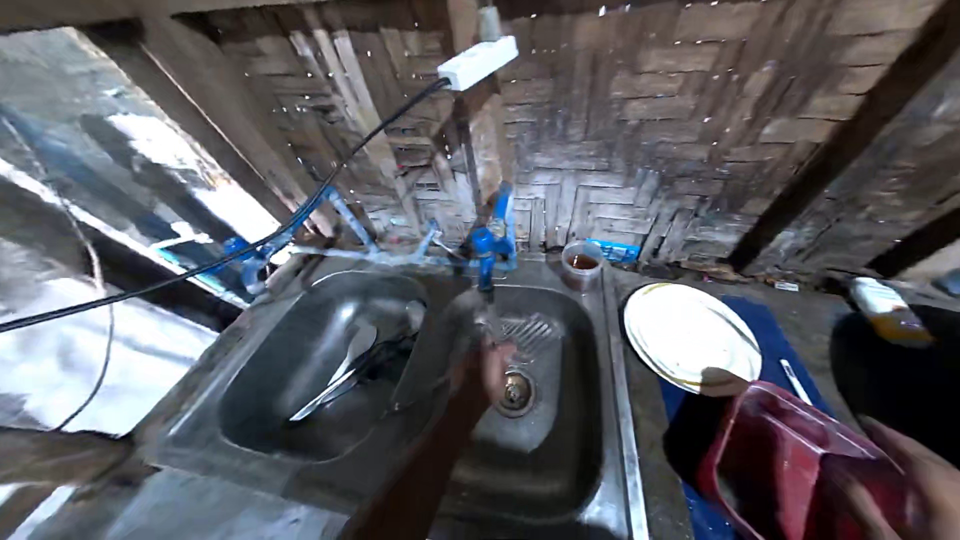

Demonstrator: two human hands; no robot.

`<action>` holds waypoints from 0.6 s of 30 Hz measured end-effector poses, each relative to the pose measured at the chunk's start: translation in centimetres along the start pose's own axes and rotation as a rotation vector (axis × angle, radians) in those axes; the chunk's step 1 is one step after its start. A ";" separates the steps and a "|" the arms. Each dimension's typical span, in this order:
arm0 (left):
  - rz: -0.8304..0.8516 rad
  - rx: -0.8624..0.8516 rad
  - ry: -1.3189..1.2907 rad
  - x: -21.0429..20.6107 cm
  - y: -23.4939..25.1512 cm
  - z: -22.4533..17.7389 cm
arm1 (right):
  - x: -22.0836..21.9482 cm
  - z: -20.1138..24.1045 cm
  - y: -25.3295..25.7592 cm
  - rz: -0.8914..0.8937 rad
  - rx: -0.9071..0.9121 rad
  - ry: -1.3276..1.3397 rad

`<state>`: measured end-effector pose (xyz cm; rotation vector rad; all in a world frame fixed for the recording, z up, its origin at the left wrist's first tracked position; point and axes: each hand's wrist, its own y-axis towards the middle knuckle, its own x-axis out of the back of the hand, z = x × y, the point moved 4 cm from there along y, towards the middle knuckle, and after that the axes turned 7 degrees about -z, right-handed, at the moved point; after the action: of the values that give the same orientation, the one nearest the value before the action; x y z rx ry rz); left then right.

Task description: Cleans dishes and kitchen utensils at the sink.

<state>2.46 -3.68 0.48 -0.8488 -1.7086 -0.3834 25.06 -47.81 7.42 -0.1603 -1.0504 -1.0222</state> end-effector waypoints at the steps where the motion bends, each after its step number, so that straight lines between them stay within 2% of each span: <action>1: 0.003 -0.010 0.001 -0.3 0.0 0.6 | -2.3 4.4 0.5 0.010 -0.012 0.133; 3: -0.036 -0.040 0.004 -0.7 0.0 1.5 | -9.7 13.2 0.9 0.080 -0.152 0.472; 5: -0.014 -0.058 -0.013 -1.0 0.3 2.2 | -19.4 19.1 0.9 0.294 -0.471 0.752; 7: 0.020 -0.085 -0.022 -1.2 0.1 2.9 | -28.1 22.5 0.9 0.439 -0.871 0.941; 9: 0.047 -0.113 -0.068 -1.3 0.4 3.8 | -34.3 24.3 1.9 0.369 -1.077 1.048; 12: 0.162 -0.137 -0.214 -1.4 1.5 6.5 | -38.3 25.7 2.7 0.226 -1.054 1.030; 16: 0.260 -0.205 -0.408 -2.3 2.5 8.3 | -38.5 26.2 2.2 0.158 -1.048 0.851; 18: 0.267 -0.237 -0.424 -2.6 3.1 8.1 | -37.8 26.5 2.3 0.222 -1.024 0.770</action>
<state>-0.73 2.75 -4.97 -1.3924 -1.9234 -0.2358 5.83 -8.44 -7.10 -0.6360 0.2467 -1.1890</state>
